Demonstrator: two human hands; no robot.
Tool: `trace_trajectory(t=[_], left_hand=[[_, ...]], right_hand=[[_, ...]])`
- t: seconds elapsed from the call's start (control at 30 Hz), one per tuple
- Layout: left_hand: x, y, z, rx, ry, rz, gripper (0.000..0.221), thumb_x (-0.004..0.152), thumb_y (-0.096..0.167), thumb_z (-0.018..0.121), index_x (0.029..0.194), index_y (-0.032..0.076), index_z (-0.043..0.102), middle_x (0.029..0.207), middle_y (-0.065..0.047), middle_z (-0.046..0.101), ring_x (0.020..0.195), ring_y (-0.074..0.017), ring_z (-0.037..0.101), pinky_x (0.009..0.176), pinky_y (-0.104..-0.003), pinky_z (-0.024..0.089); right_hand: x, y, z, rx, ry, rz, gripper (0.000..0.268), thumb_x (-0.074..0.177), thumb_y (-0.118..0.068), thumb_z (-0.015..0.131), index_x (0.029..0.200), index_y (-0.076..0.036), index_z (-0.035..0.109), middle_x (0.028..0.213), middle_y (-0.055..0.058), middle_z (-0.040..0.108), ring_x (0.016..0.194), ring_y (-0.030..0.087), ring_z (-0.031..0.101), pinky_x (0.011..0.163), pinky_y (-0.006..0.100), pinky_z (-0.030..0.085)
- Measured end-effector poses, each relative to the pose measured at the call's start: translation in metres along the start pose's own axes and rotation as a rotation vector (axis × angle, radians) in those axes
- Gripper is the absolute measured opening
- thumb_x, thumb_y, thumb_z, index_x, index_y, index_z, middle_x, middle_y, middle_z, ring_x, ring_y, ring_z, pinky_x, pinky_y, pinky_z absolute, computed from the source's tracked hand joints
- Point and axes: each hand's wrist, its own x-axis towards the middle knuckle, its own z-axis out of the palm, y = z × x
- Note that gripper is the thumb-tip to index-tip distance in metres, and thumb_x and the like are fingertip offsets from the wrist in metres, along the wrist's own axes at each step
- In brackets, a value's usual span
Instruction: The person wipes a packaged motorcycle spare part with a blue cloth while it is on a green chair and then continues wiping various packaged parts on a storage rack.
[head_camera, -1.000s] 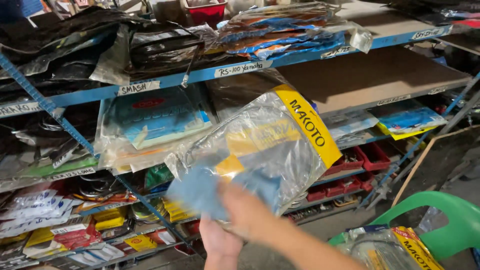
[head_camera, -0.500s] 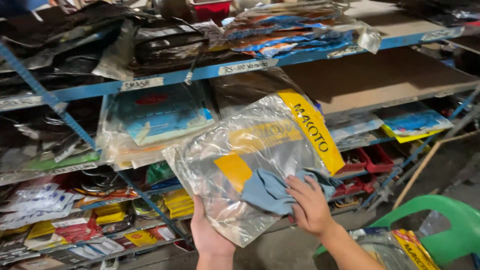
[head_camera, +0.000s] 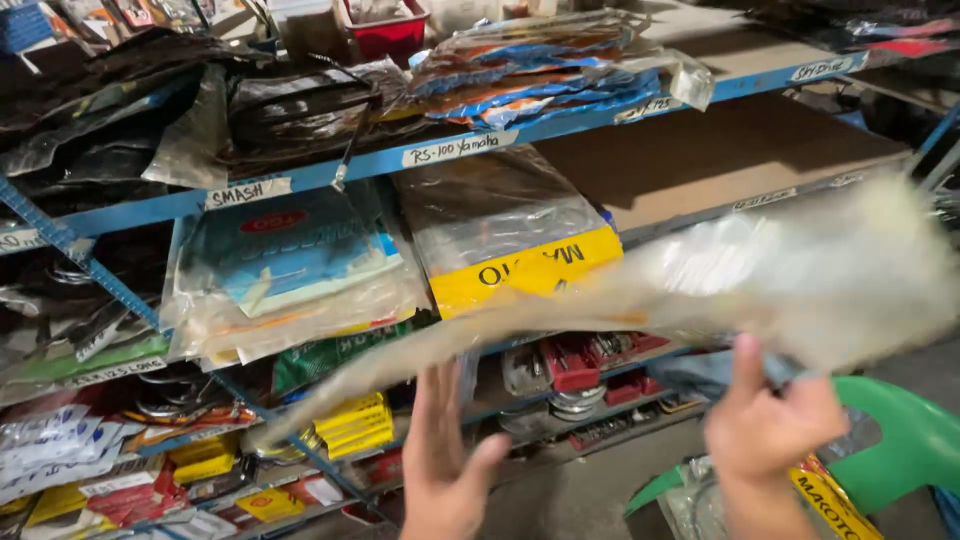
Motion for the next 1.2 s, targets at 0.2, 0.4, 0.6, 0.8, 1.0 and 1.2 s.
trace_trajectory(t=[0.2,0.4,0.6,0.8,1.0,1.2], left_hand=[[0.024,0.007,0.015,0.832,0.244,-0.274,0.101,0.083,0.012,0.074,0.161,-0.002,0.012,0.171,-0.021,0.017,0.158,-0.0339,0.022,0.123,-0.046,0.021],[-0.002,0.0,-0.01,0.456,0.183,-0.712,0.025,0.093,0.009,0.066,0.114,-0.004,0.072,0.091,-0.01,0.077,0.077,-0.0141,0.064,0.071,-0.027,0.055],[-0.043,-0.031,-0.03,0.139,0.502,-0.768,0.039,0.094,0.002,0.06,0.13,-0.013,0.068,0.115,-0.023,0.08,0.097,-0.0238,0.069,0.088,-0.032,0.052],[0.0,-0.022,-0.015,-0.033,0.751,-0.693,0.035,0.1,0.001,0.054,0.129,-0.015,0.066,0.114,-0.026,0.073,0.092,-0.0269,0.063,0.087,-0.038,0.05],[0.038,-0.023,-0.029,-0.11,0.87,-0.689,0.037,0.104,0.008,0.05,0.134,-0.011,0.059,0.124,-0.023,0.067,0.107,-0.03,0.062,0.093,-0.041,0.047],[0.064,-0.033,-0.025,-0.114,0.836,-0.663,0.037,0.104,0.013,0.051,0.133,-0.008,0.06,0.12,-0.022,0.069,0.102,-0.0287,0.064,0.091,-0.039,0.05]], right_hand=[[0.054,-0.055,-0.028,0.536,-0.104,0.555,0.014,0.112,0.002,0.065,0.103,-0.004,0.057,0.098,-0.004,0.06,0.083,0.002,0.049,0.084,0.016,0.044],[0.058,-0.028,-0.023,0.589,-0.269,0.875,0.023,0.1,-0.009,0.065,0.122,-0.001,0.065,0.102,0.003,0.067,0.077,0.005,0.06,0.069,0.016,0.05],[0.038,-0.014,0.004,0.368,-0.446,1.233,0.041,0.093,-0.01,0.067,0.132,0.004,0.064,0.11,0.015,0.069,0.089,0.02,0.059,0.079,0.03,0.045],[0.029,0.033,0.052,0.681,-0.509,1.191,0.032,0.099,-0.013,0.06,0.125,0.004,0.067,0.115,0.011,0.07,0.098,0.018,0.063,0.088,0.027,0.046],[0.024,0.062,0.034,0.472,-0.073,0.631,0.041,0.1,0.003,0.049,0.14,0.001,0.058,0.126,0.007,0.066,0.106,0.01,0.06,0.094,0.021,0.049],[0.002,0.077,0.016,0.267,-0.634,0.863,0.031,0.101,-0.012,0.063,0.127,0.005,0.07,0.112,0.017,0.074,0.096,0.024,0.065,0.086,0.035,0.05]])
